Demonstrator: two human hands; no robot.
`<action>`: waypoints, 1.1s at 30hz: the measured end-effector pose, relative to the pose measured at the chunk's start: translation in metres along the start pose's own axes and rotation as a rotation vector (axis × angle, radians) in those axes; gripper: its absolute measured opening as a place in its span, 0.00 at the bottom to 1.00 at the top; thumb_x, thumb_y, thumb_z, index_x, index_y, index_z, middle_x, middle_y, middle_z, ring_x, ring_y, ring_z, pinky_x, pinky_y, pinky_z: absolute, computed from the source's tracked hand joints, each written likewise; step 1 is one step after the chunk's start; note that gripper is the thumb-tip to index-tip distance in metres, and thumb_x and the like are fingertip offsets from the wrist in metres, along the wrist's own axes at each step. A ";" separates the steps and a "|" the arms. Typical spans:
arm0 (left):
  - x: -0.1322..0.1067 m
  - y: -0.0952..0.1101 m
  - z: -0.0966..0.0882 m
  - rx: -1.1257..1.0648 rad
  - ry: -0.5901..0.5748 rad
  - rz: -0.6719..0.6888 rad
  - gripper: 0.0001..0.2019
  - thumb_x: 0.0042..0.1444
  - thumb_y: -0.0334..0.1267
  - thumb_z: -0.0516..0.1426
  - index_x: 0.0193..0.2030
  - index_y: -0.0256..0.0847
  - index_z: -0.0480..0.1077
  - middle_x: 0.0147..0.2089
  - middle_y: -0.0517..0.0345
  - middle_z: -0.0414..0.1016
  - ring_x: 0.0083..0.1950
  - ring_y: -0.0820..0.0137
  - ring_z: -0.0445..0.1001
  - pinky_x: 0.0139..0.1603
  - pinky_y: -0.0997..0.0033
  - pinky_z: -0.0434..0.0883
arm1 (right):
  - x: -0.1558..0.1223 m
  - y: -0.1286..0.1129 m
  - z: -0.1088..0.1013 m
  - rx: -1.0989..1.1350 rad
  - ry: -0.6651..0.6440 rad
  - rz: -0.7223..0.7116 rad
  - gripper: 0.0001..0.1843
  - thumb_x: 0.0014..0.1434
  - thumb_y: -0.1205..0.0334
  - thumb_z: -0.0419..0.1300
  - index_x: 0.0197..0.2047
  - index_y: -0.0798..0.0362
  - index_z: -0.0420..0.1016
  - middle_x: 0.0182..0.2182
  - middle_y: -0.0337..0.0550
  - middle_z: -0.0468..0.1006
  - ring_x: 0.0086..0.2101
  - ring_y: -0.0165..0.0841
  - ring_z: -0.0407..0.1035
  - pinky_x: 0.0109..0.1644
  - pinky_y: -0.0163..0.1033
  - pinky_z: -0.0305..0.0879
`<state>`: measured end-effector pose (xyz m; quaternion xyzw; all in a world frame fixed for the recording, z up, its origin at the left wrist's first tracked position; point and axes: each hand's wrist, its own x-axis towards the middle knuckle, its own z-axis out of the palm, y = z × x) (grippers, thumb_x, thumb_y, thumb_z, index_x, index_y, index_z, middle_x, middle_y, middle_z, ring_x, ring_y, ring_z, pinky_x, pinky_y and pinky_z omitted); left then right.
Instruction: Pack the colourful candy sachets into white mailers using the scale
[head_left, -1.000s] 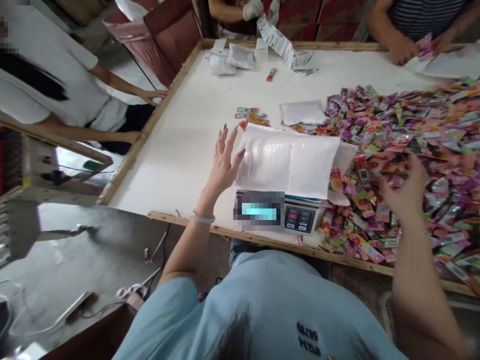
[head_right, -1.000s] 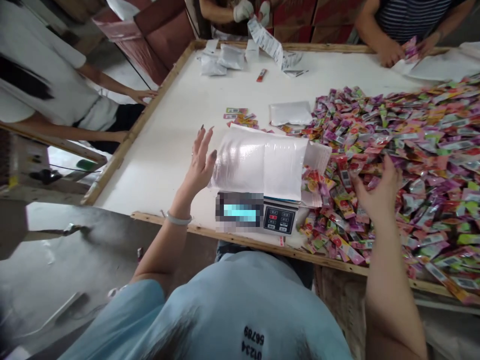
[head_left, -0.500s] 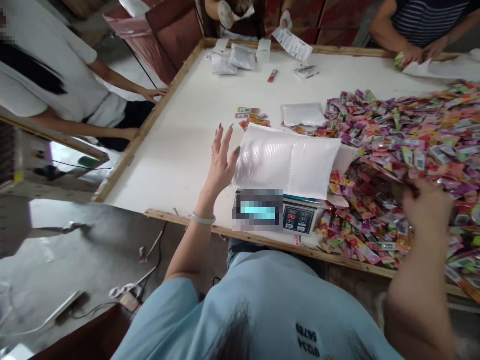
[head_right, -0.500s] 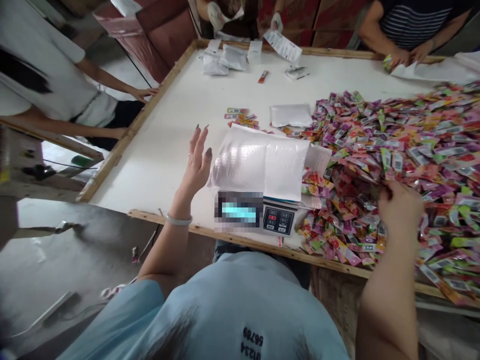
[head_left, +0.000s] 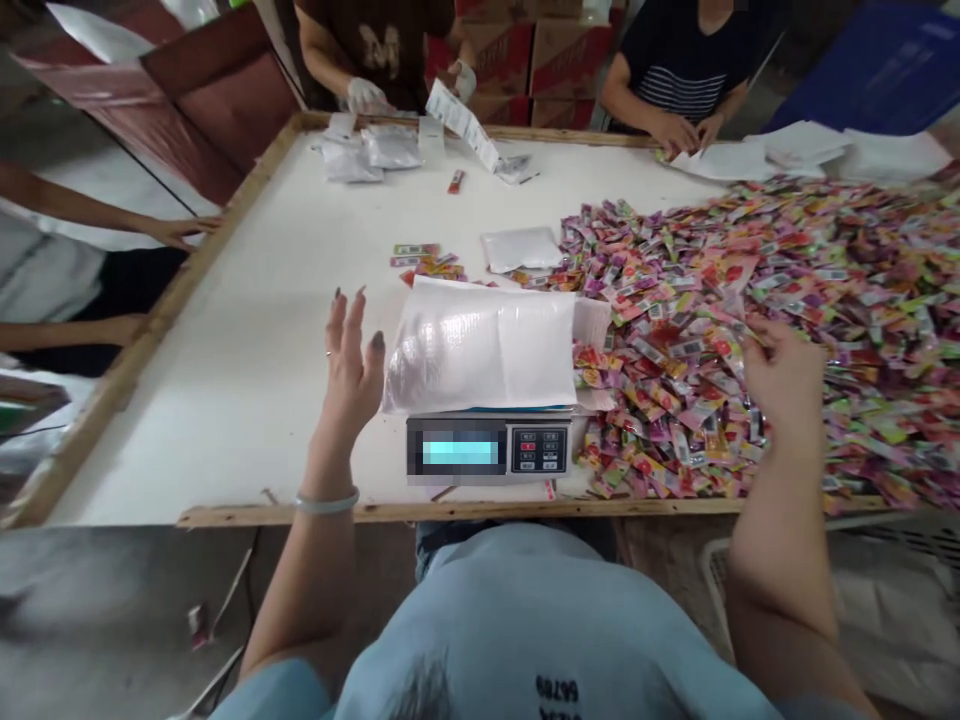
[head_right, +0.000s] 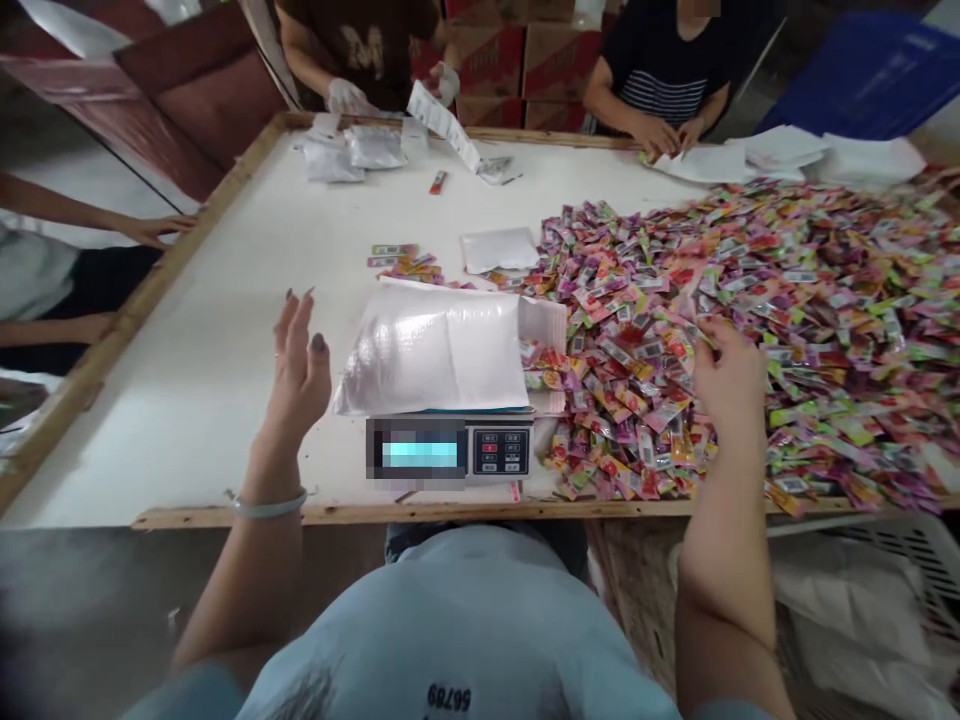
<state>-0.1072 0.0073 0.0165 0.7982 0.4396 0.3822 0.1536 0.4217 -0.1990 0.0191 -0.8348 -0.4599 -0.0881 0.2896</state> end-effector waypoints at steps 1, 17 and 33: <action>0.000 0.003 -0.001 0.005 -0.002 0.000 0.36 0.73 0.62 0.42 0.79 0.44 0.52 0.81 0.44 0.52 0.83 0.52 0.45 0.82 0.40 0.47 | 0.001 -0.001 -0.003 -0.002 0.012 0.031 0.22 0.60 0.56 0.56 0.51 0.58 0.81 0.49 0.59 0.83 0.44 0.43 0.78 0.56 0.47 0.72; 0.000 -0.006 -0.001 0.004 0.011 -0.008 0.33 0.72 0.61 0.44 0.79 0.53 0.51 0.81 0.47 0.49 0.83 0.52 0.44 0.80 0.38 0.50 | 0.000 -0.112 -0.051 0.374 -0.482 -0.226 0.15 0.62 0.48 0.63 0.38 0.52 0.78 0.29 0.41 0.77 0.25 0.29 0.65 0.29 0.35 0.59; -0.014 -0.013 -0.004 -0.013 0.026 -0.093 0.35 0.72 0.63 0.43 0.78 0.48 0.55 0.80 0.44 0.52 0.83 0.53 0.46 0.81 0.40 0.48 | 0.015 -0.165 0.023 1.167 -0.785 0.055 0.20 0.52 0.47 0.70 0.44 0.48 0.76 0.37 0.41 0.81 0.37 0.35 0.75 0.43 0.43 0.75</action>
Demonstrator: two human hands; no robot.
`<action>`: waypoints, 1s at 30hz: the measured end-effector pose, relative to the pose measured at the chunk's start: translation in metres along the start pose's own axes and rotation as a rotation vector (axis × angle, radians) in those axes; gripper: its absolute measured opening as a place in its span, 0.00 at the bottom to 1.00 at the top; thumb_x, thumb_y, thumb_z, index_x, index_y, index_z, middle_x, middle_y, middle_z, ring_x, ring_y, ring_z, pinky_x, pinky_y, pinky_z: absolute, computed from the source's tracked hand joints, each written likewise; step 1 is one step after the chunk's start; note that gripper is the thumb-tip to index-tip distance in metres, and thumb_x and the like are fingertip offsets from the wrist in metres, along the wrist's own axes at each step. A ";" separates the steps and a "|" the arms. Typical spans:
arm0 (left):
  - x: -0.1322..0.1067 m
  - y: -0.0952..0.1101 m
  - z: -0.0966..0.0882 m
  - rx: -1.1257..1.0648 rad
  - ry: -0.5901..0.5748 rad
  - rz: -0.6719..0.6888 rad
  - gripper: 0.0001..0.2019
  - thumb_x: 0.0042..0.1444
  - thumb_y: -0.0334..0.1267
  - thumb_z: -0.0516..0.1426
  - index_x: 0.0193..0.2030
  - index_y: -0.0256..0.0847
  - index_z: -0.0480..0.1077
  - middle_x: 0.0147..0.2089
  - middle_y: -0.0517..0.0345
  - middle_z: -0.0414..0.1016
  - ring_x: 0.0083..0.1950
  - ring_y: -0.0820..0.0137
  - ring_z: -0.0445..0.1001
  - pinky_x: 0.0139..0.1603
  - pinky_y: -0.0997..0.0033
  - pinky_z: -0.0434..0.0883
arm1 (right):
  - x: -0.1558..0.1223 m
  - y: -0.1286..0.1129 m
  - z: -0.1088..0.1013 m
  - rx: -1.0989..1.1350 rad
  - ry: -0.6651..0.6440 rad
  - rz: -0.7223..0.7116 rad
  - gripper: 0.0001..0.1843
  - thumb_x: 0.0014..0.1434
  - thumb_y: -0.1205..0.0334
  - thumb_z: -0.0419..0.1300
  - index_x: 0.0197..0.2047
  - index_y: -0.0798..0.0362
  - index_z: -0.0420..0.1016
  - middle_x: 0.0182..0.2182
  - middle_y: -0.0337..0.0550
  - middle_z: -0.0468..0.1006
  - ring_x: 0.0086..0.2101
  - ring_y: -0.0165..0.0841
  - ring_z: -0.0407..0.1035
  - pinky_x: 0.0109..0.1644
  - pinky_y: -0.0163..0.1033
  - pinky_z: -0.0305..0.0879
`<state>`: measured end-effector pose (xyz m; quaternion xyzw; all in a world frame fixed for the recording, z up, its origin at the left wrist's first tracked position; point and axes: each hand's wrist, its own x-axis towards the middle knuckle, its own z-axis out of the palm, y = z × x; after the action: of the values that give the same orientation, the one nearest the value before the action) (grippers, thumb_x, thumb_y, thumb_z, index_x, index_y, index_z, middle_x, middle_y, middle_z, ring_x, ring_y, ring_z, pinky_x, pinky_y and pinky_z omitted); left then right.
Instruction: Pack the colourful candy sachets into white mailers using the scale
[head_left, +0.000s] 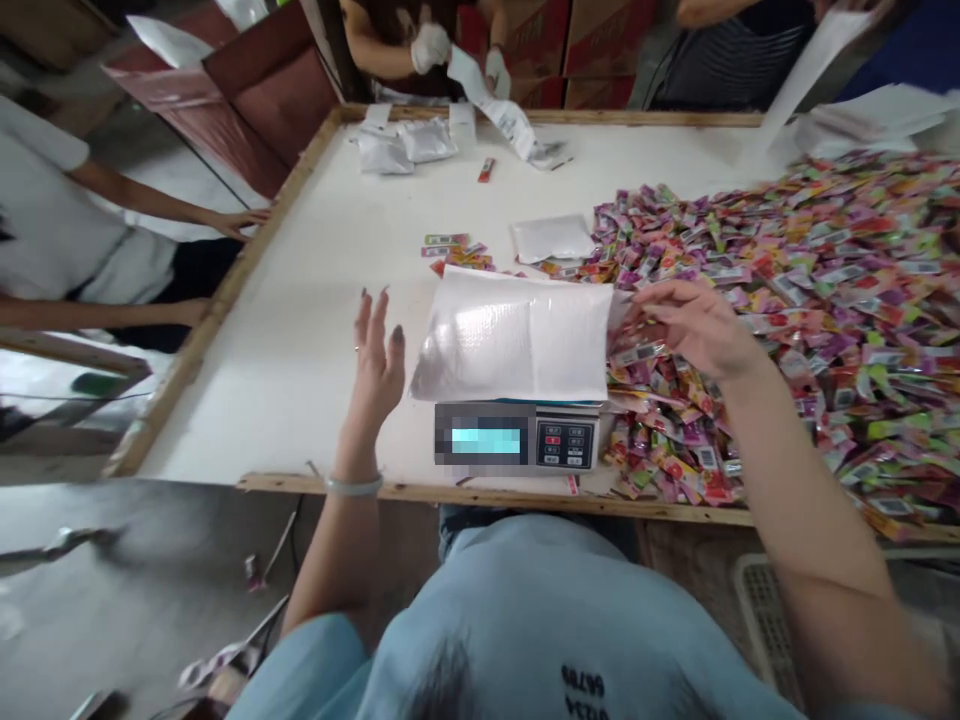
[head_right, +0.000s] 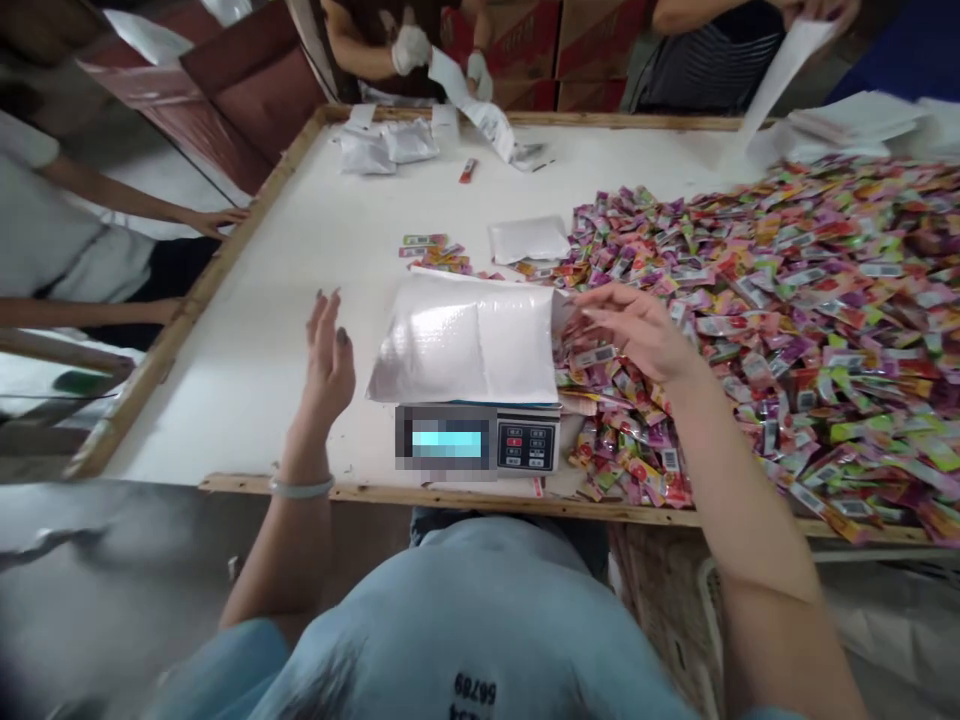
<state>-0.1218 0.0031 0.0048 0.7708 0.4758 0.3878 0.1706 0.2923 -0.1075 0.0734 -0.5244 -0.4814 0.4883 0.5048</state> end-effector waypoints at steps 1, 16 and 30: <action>0.000 0.001 0.003 -0.010 0.002 -0.004 0.35 0.72 0.63 0.42 0.78 0.48 0.55 0.81 0.44 0.52 0.83 0.54 0.46 0.81 0.41 0.49 | 0.001 0.001 0.002 0.038 0.031 0.009 0.20 0.50 0.46 0.71 0.41 0.48 0.75 0.34 0.40 0.80 0.34 0.34 0.73 0.40 0.42 0.73; -0.009 -0.002 0.000 -0.007 -0.003 -0.036 0.36 0.71 0.65 0.40 0.78 0.50 0.53 0.81 0.44 0.49 0.83 0.55 0.44 0.81 0.41 0.50 | -0.017 -0.015 -0.025 -0.204 0.199 -0.016 0.28 0.44 0.45 0.71 0.45 0.51 0.76 0.38 0.52 0.82 0.28 0.40 0.77 0.25 0.40 0.66; 0.000 0.003 0.002 -0.007 -0.016 -0.015 0.34 0.72 0.64 0.41 0.78 0.52 0.53 0.81 0.48 0.51 0.83 0.55 0.43 0.81 0.41 0.50 | -0.133 0.117 -0.064 -0.187 0.871 -0.086 0.13 0.44 0.49 0.70 0.32 0.43 0.76 0.30 0.45 0.78 0.29 0.48 0.76 0.37 0.60 0.74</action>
<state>-0.1180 0.0021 0.0055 0.7698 0.4787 0.3822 0.1798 0.3501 -0.2469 -0.0391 -0.7039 -0.2874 0.1548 0.6308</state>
